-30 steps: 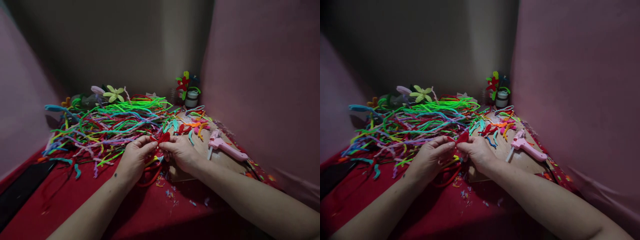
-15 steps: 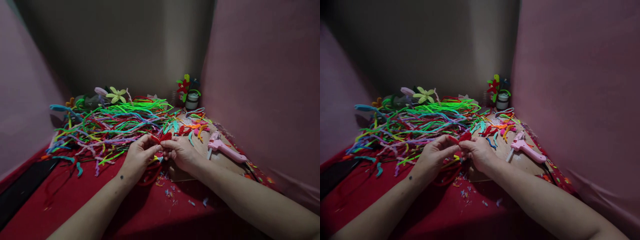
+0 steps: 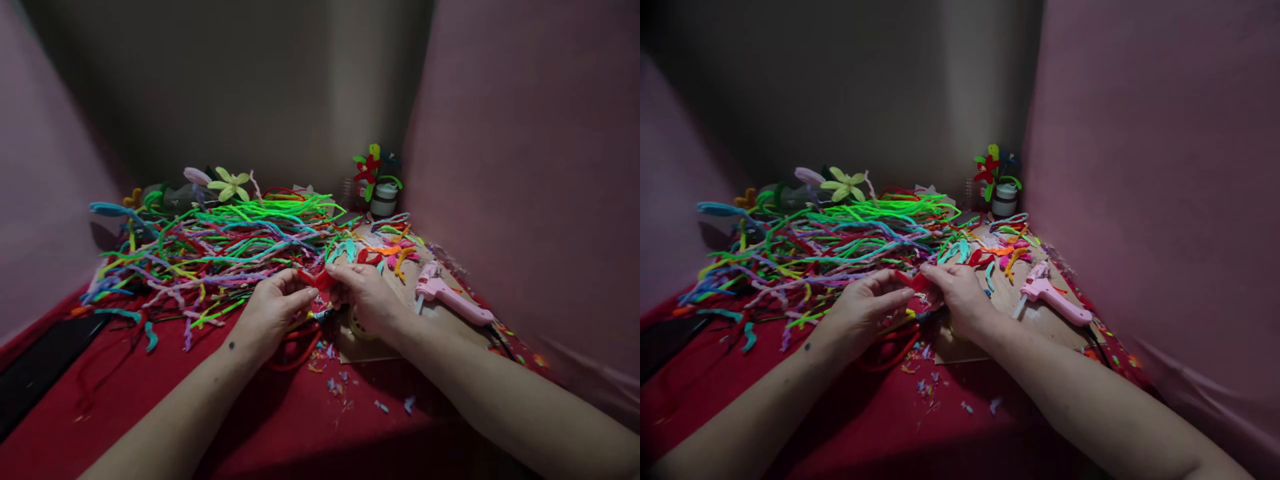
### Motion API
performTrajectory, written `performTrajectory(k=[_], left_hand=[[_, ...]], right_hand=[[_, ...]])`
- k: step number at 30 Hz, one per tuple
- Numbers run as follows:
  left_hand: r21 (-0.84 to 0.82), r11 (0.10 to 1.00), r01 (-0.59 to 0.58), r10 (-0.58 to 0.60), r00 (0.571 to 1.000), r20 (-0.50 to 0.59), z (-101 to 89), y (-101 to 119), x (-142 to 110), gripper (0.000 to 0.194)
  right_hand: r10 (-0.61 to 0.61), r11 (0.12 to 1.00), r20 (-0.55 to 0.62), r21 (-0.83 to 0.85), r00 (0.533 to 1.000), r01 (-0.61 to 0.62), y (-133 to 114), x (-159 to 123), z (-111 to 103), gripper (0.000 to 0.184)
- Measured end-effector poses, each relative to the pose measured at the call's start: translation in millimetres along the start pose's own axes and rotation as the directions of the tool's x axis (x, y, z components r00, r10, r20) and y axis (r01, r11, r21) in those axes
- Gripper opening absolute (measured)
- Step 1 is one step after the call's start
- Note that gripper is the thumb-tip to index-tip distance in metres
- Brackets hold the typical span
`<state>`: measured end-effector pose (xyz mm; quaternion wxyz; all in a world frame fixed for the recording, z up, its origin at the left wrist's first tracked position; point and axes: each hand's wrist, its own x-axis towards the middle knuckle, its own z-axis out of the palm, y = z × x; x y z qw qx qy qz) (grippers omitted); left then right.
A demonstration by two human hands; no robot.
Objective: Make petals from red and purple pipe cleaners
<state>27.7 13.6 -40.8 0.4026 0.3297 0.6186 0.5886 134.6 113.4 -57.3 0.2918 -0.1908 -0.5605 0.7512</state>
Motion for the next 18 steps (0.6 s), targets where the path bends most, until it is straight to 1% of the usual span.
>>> performTrajectory(k=[2, 5, 7, 9, 10, 11, 14, 16, 18], left_hand=[[0.011, 1.000, 0.009, -0.009, 1.000, 0.014, -0.8, 0.1, 0.2, 0.018], [0.020, 0.999, 0.031, -0.032, 0.998, 0.045, -1.5, -1.1, -0.1, 0.020], [0.013, 0.998, 0.065, -0.065, 0.998, 0.018, -0.4, -2.0, -0.9, 0.021], [0.010, 0.997, 0.081, -0.081, 0.996, -0.024, 1.8, -2.4, -2.0, 0.021], [0.016, 0.997, 0.078, -0.078, 0.996, -0.036, 2.8, -2.4, -2.5, 0.021], [0.025, 0.997, 0.071, -0.070, 0.997, -0.039, 3.4, -2.4, -2.8, 0.021], [0.027, 0.998, 0.063, -0.063, 0.998, -0.009, 0.7, -1.7, -2.2, 0.022], [0.006, 0.998, 0.070, -0.070, 0.997, 0.033, -4.4, -0.7, -0.7, 0.022], [-0.005, 0.999, 0.049, -0.049, 0.996, 0.079, -9.8, 0.9, 0.8, 0.019]], right_hand=[[-0.008, 0.998, -0.042, -0.062, 0.999, 0.005, -2.6, 1.1, -1.1, 0.031], [-0.039, 0.989, -0.039, -0.147, 0.998, 0.033, -5.1, -1.9, -0.1, 0.033], [-0.122, 0.964, -0.048, -0.242, 0.991, 0.107, -6.0, -5.9, 1.7, 0.034], [-0.219, 0.916, -0.062, -0.358, 0.974, 0.183, -6.4, -9.5, 3.2, 0.033], [-0.247, 0.896, -0.064, -0.395, 0.967, 0.202, -6.4, -10.7, 3.6, 0.033], [-0.248, 0.891, -0.060, -0.407, 0.967, 0.204, -6.5, -11.4, 3.8, 0.032], [-0.162, 0.937, -0.004, -0.315, 0.987, 0.152, -6.3, -11.3, 3.7, 0.027], [-0.108, 0.965, 0.053, -0.233, 0.993, 0.118, -5.7, -10.4, 3.9, 0.018], [-0.085, 0.981, 0.064, -0.169, 0.994, 0.095, -4.6, -9.2, 4.3, 0.010]])
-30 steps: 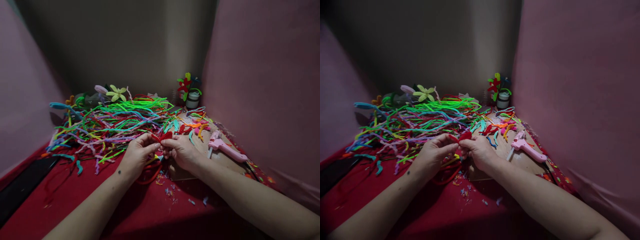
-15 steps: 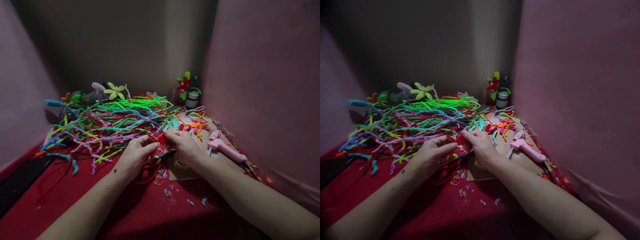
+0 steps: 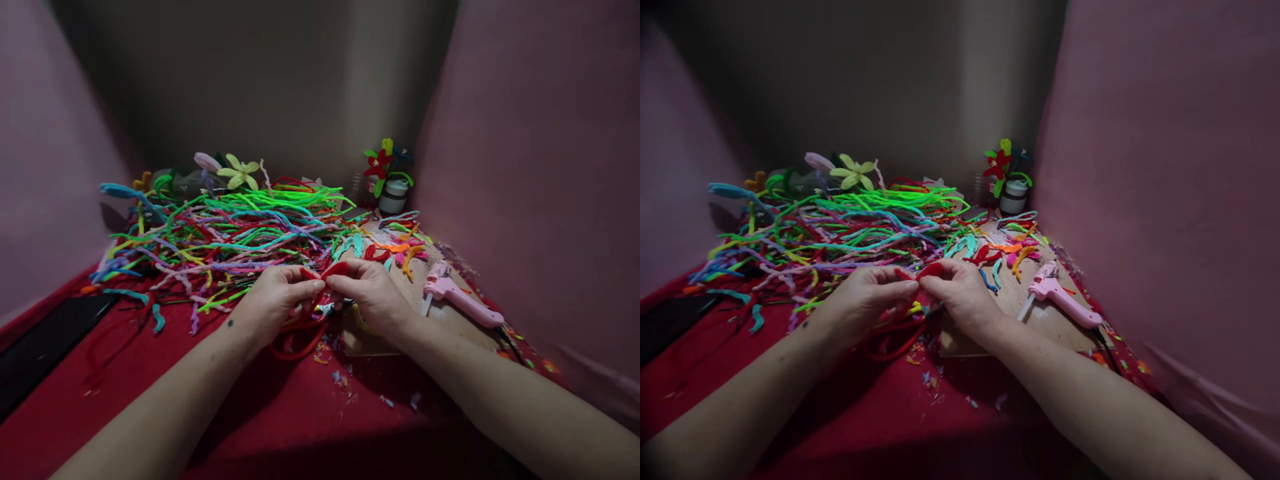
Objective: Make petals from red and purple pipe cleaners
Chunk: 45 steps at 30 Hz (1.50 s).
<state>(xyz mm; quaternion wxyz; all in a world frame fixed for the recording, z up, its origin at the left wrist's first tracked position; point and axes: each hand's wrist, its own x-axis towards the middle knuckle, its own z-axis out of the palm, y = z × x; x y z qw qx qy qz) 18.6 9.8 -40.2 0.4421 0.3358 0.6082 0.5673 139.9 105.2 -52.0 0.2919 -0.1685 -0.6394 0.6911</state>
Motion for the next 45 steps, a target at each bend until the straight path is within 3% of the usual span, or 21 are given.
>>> performTrajectory(k=[3, 6, 11, 15, 22, 25, 29, 30, 32, 34, 36, 40, 45], left_hand=[[0.035, 0.998, -0.044, 0.042, 0.997, 0.059, -4.6, 2.1, 0.2, 0.018], [0.067, 0.998, -0.022, 0.017, 0.997, 0.078, -4.0, 2.1, -0.3, 0.016], [-0.019, 1.000, -0.009, 0.010, 0.999, 0.031, -0.6, -0.2, 0.7, 0.017], [-0.101, 0.994, -0.046, 0.051, 0.998, 0.048, -0.8, -1.2, 2.2, 0.037], [0.039, 0.985, -0.169, 0.170, 0.985, -0.011, 5.2, -0.1, -1.4, 0.013], [0.180, 0.929, -0.324, 0.338, 0.940, -0.054, 5.4, -2.6, -1.7, 0.007], [0.447, 0.713, -0.541, 0.550, 0.826, 0.123, -2.0, -1.0, -1.5, 0.011], [0.465, 0.692, -0.552, 0.549, 0.821, 0.158, -3.6, 1.1, -1.8, 0.012], [0.419, 0.775, -0.474, 0.470, 0.874, 0.120, -5.2, 6.4, -2.7, 0.012], [0.271, 0.912, -0.307, 0.307, 0.951, 0.045, -5.7, 10.4, -3.1, 0.015], [0.106, 0.985, -0.136, 0.129, 0.989, 0.073, -6.5, 11.3, -2.4, 0.018], [-0.025, 0.998, 0.059, -0.053, 0.980, 0.194, -9.7, 7.1, 0.6, 0.016], [0.007, 1.000, 0.019, -0.019, 0.987, 0.161, -6.2, 6.6, -0.2, 0.018]], right_hand=[[0.050, 0.993, -0.066, 0.112, 0.997, -0.043, 2.1, 1.9, 0.3, 0.007], [0.108, 0.977, -0.056, 0.192, 0.993, -0.095, 2.9, 2.9, 0.0, 0.008], [0.101, 0.991, -0.022, 0.092, 0.995, -0.098, 0.0, 1.8, 1.6, 0.006], [0.112, 0.992, -0.012, 0.060, 0.994, -0.111, 1.8, 2.3, 1.8, 0.005], [0.122, 0.982, 0.056, 0.136, 0.991, -0.128, 5.2, 3.0, -0.6, 0.006], [0.249, 0.936, 0.048, 0.242, 0.967, -0.253, 3.1, 3.1, 1.2, 0.006], [0.343, 0.888, 0.037, 0.313, 0.939, -0.337, 3.2, 4.0, 1.7, 0.007], [0.325, 0.896, 0.041, 0.305, 0.945, -0.322, 3.4, 4.1, 1.3, 0.008], [0.239, 0.935, 0.052, 0.255, 0.970, -0.245, 3.0, 3.4, 0.2, 0.009], [0.115, 0.980, 0.041, 0.156, 0.993, -0.120, 0.8, 1.4, -0.5, 0.011], [0.010, 1.000, 0.008, 0.011, 1.000, -0.011, -2.5, -1.7, -0.4, 0.010], [-0.139, 0.945, -0.026, -0.303, 0.990, 0.125, -7.1, -8.1, 0.5, 0.009], [-0.398, 0.764, 0.037, -0.539, 0.916, 0.354, -5.5, -12.8, 1.5, 0.011]])
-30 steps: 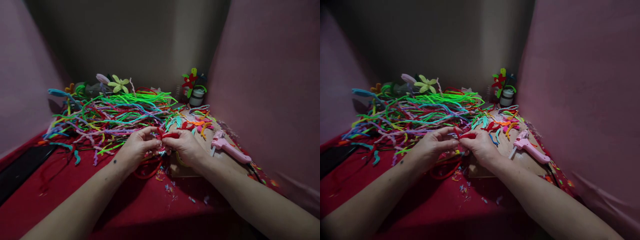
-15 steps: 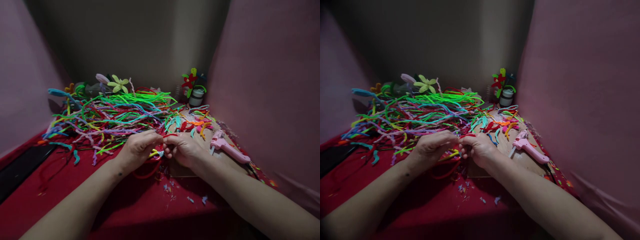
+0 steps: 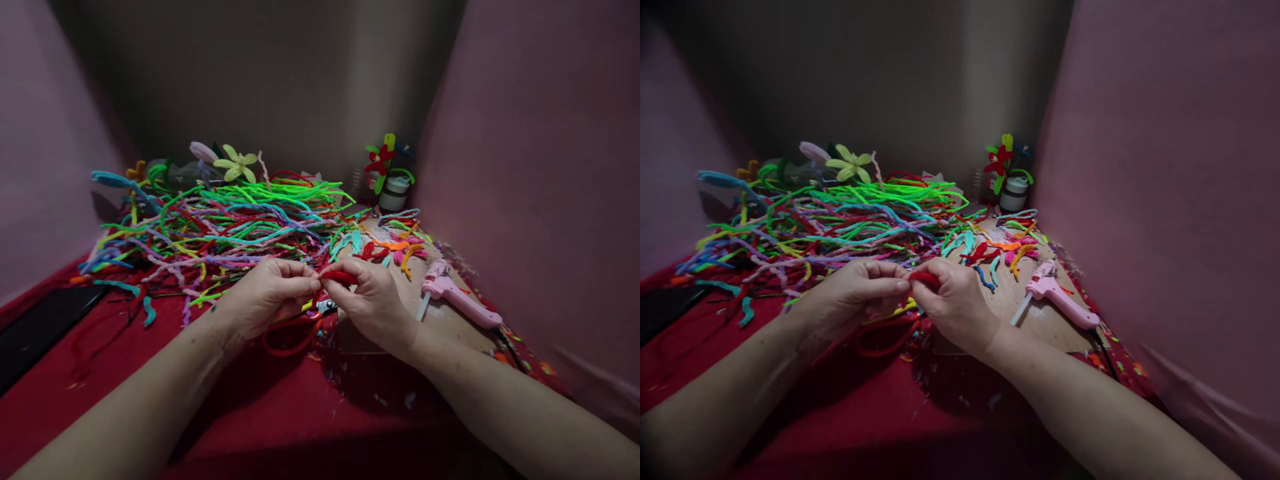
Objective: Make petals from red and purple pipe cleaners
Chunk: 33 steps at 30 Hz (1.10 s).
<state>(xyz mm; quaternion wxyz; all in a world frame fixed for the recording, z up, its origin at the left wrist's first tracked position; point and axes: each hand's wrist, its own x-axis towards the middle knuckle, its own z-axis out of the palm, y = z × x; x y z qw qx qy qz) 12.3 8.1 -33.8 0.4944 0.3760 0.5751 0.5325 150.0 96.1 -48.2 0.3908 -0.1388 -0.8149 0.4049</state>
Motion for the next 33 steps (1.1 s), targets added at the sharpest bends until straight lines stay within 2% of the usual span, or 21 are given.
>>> performTrajectory(k=[2, 3, 4, 5, 6, 8, 10, 11, 13, 14, 15, 17, 18, 20, 21, 22, 24, 26, 28, 31, 33], left_hand=[[0.160, 0.983, -0.090, 0.099, 0.994, -0.045, 3.8, 0.2, -1.3, 0.017], [0.297, 0.940, -0.166, 0.196, 0.978, -0.074, 5.5, -0.4, -2.0, 0.015], [0.463, 0.851, -0.247, 0.321, 0.943, -0.087, 6.9, -1.6, -2.7, 0.013], [0.630, 0.708, -0.318, 0.458, 0.886, -0.067, 7.9, -3.4, -3.4, 0.013], [0.770, 0.524, -0.363, 0.577, 0.817, -0.007, 8.4, -5.5, -4.1, 0.014], [0.913, 0.142, -0.384, 0.691, 0.698, 0.186, 8.7, -10.2, -5.5, 0.020], [0.917, -0.122, -0.379, 0.666, 0.654, 0.359, 8.4, -13.9, -6.9, 0.025], [0.903, -0.196, -0.383, 0.640, 0.648, 0.414, 8.2, -15.0, -7.3, 0.025], [0.889, -0.248, -0.386, 0.612, 0.648, 0.453, 7.5, -15.2, -7.1, 0.026], [0.895, -0.233, -0.381, 0.622, 0.649, 0.439, 6.7, -14.2, -6.4, 0.025], [0.907, -0.189, -0.377, 0.650, 0.644, 0.404, 5.6, -12.4, -5.3, 0.023], [0.920, 0.000, -0.392, 0.718, 0.640, 0.273, 1.5, -6.8, -2.4, 0.017], [0.900, 0.147, -0.410, 0.740, 0.650, 0.176, -1.4, -3.3, -0.8, 0.016], [0.766, 0.487, -0.420, 0.683, 0.730, -0.034, -8.7, 3.3, 2.1, 0.018], [0.657, 0.641, -0.396, 0.608, 0.784, -0.121, -12.6, 5.7, 3.2, 0.019], [0.533, 0.760, -0.371, 0.524, 0.836, -0.165, -16.3, 7.4, 4.0, 0.020], [0.310, 0.898, -0.313, 0.367, 0.920, -0.136, -21.7, 8.9, 4.3, 0.025], [0.240, 0.937, -0.255, 0.264, 0.964, -0.008, -23.7, 9.8, 2.4, 0.031], [0.339, 0.918, -0.206, 0.173, 0.977, 0.124, -22.1, 11.5, -1.3, 0.033], [0.542, 0.811, -0.219, 0.102, 0.966, 0.237, -14.3, 13.3, -6.0, 0.030], [0.670, 0.678, -0.302, 0.190, 0.953, 0.237, -6.6, 9.8, -6.3, 0.028]], right_hand=[[-0.058, 0.996, -0.040, -0.062, 0.997, 0.056, -0.4, -1.6, 1.1, 0.011], [-0.062, 0.995, -0.057, -0.082, 0.996, 0.057, -0.5, -2.2, 1.7, 0.010], [-0.048, 0.995, -0.070, -0.089, 0.996, 0.042, -0.5, -2.5, 2.3, 0.009], [-0.012, 0.997, -0.078, -0.078, 0.997, 0.006, -0.3, -2.5, 2.8, 0.009], [0.052, 0.998, -0.075, -0.039, 0.996, -0.055, 0.3, -2.1, 3.3, 0.008], [0.231, 0.964, 0.002, 0.138, 0.973, -0.229, 2.8, 0.0, 4.2, 0.013], [0.406, 0.820, 0.152, 0.375, 0.901, -0.432, 6.3, 3.3, 5.1, 0.019], [0.472, 0.716, 0.227, 0.465, 0.852, -0.521, 8.0, 5.1, 5.5, 0.021], [0.559, 0.541, 0.322, 0.557, 0.764, -0.630, 10.0, 8.5, 5.8, 0.021], [0.585, 0.499, 0.329, 0.575, 0.741, -0.649, 10.1, 9.7, 5.6, 0.019], [0.587, 0.497, 0.319, 0.583, 0.744, -0.642, 9.5, 10.6, 5.0, 0.018], [0.522, 0.590, 0.258, 0.579, 0.813, -0.562, 6.2, 11.3, 2.9, 0.021], [0.470, 0.652, 0.223, 0.564, 0.854, -0.506, 3.8, 11.1, 1.5, 0.021], [0.376, 0.758, 0.165, 0.511, 0.912, -0.405, -1.5, 10.1, -1.5, 0.018], [0.346, 0.796, 0.152, 0.474, 0.926, -0.376, -4.0, 9.5, -2.9, 0.015], [0.325, 0.827, 0.144, 0.437, 0.935, -0.355, -6.1, 8.7, -4.0, 0.011], [0.269, 0.885, 0.149, 0.352, 0.952, -0.305, -8.5, 7.2, -5.6, 0.008], [0.188, 0.938, 0.160, 0.264, 0.969, -0.226, -8.1, 5.3, -5.9, 0.006], [0.095, 0.980, 0.149, 0.158, 0.984, -0.119, -5.4, 3.1, -5.1, 0.006], [-0.032, 0.998, 0.110, -0.044, 0.993, 0.037, 0.1, 0.6, -2.8, 0.010], [-0.053, 0.990, 0.058, -0.129, 0.997, 0.060, 2.5, 0.4, -1.2, 0.010]])
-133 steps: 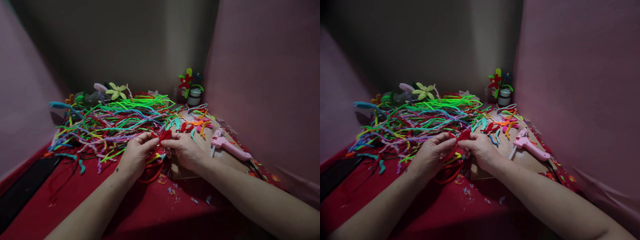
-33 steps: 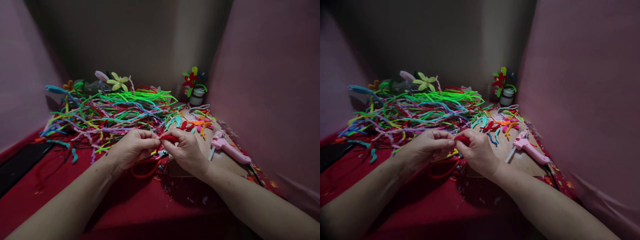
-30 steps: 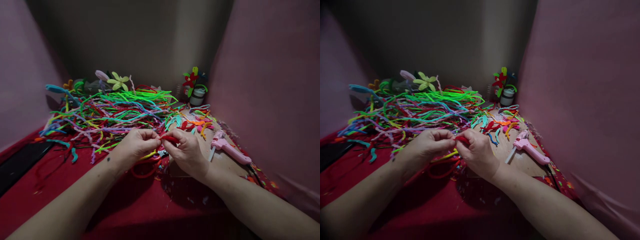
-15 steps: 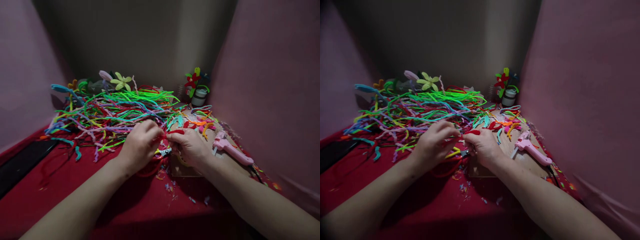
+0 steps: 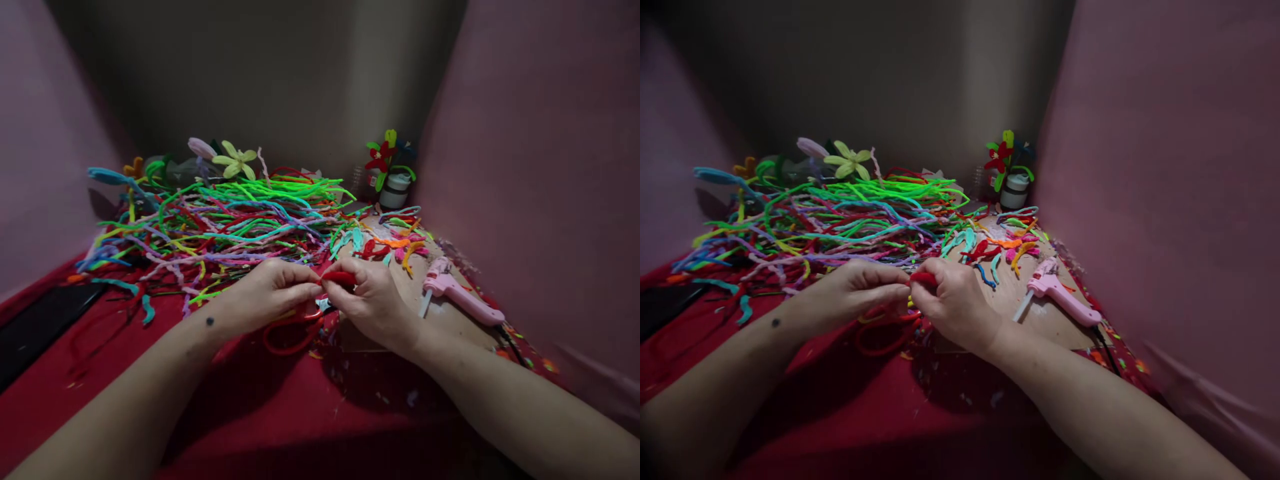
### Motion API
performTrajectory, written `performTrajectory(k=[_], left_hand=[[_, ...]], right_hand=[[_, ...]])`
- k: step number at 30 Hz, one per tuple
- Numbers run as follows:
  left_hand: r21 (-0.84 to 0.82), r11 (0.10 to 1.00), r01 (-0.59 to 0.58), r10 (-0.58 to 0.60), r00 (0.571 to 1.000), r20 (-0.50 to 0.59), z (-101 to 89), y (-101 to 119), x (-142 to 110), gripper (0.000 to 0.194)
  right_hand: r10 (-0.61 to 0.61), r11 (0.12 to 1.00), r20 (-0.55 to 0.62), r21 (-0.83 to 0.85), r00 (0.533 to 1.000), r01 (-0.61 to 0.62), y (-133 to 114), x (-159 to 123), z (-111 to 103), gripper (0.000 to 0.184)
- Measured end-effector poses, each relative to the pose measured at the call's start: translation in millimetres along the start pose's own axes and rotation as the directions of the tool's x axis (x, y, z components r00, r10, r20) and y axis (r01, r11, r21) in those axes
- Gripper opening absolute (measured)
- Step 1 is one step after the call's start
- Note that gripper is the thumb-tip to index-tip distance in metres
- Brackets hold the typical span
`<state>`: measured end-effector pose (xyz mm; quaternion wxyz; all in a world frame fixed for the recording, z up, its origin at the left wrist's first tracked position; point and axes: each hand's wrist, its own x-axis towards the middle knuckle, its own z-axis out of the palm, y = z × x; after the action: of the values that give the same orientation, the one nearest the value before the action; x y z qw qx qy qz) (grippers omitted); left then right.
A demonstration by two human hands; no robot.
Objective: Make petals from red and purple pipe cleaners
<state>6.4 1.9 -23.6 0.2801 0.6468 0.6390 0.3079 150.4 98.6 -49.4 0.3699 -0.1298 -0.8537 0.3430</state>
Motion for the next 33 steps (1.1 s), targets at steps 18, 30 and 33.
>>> performTrajectory(k=[18, 30, 33], left_hand=[[-0.137, 0.971, 0.195, -0.223, 0.946, -0.235, 25.6, 8.8, 2.7, 0.028], [-0.388, 0.881, 0.270, -0.368, 0.906, -0.207, 8.4, -1.7, 5.2, 0.030], [-0.268, 0.942, 0.201, -0.309, 0.829, -0.466, -0.2, -11.3, 5.8, 0.028]], right_hand=[[0.109, 0.991, -0.048, 0.081, 0.993, -0.105, 5.0, 4.1, 3.8, 0.025], [0.187, 0.982, -0.159, 0.027, 0.969, -0.185, 5.1, 6.2, 7.0, 0.031], [0.184, 0.983, -0.180, 0.052, 0.966, -0.178, -0.3, 2.1, 7.9, 0.033]])
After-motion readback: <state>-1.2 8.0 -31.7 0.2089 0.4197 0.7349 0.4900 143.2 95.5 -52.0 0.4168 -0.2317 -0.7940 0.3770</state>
